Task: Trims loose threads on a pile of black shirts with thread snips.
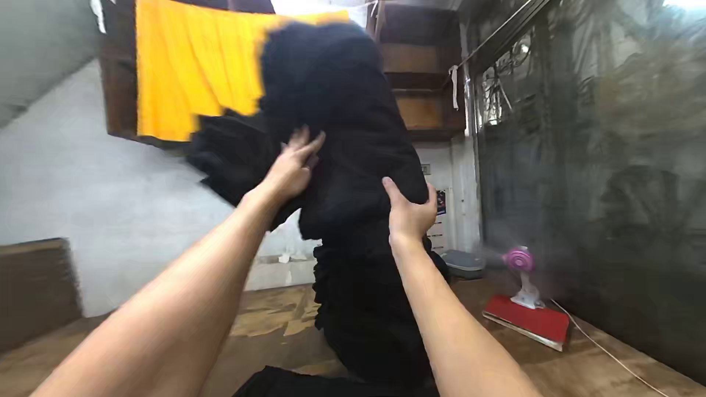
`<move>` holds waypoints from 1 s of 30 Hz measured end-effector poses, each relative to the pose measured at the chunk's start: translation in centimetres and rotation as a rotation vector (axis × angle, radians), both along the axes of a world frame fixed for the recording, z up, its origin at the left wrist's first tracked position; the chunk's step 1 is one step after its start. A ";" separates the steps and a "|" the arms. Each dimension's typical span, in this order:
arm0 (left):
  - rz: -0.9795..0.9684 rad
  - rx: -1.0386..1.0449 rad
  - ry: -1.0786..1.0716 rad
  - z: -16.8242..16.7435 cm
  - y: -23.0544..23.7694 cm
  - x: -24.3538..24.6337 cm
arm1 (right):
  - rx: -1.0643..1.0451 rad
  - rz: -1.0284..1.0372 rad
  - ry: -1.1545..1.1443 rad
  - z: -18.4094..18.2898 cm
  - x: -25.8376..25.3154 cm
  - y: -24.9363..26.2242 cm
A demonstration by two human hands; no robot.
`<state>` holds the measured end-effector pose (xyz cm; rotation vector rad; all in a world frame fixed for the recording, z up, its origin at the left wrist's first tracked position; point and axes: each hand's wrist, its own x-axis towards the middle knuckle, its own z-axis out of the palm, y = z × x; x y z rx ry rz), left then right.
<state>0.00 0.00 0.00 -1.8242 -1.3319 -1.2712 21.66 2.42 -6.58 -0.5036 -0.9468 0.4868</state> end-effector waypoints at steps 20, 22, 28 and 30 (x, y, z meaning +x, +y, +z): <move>-0.133 -0.020 -0.248 -20.5 11.7 2.8 | -0.318 0.030 -0.381 -6.8 1.6 13.7; -0.146 -0.043 -0.256 -22.5 8.3 2.2 | -0.308 -0.015 -0.503 -7.5 2.7 12.2; 0.106 -0.530 -0.107 -32.8 -3.7 -5.8 | -0.276 -0.052 -1.204 -13.9 8.4 2.4; 0.214 -0.764 -0.148 -37.4 -6.5 -10.2 | -0.324 0.097 -1.462 -18.0 10.6 -2.2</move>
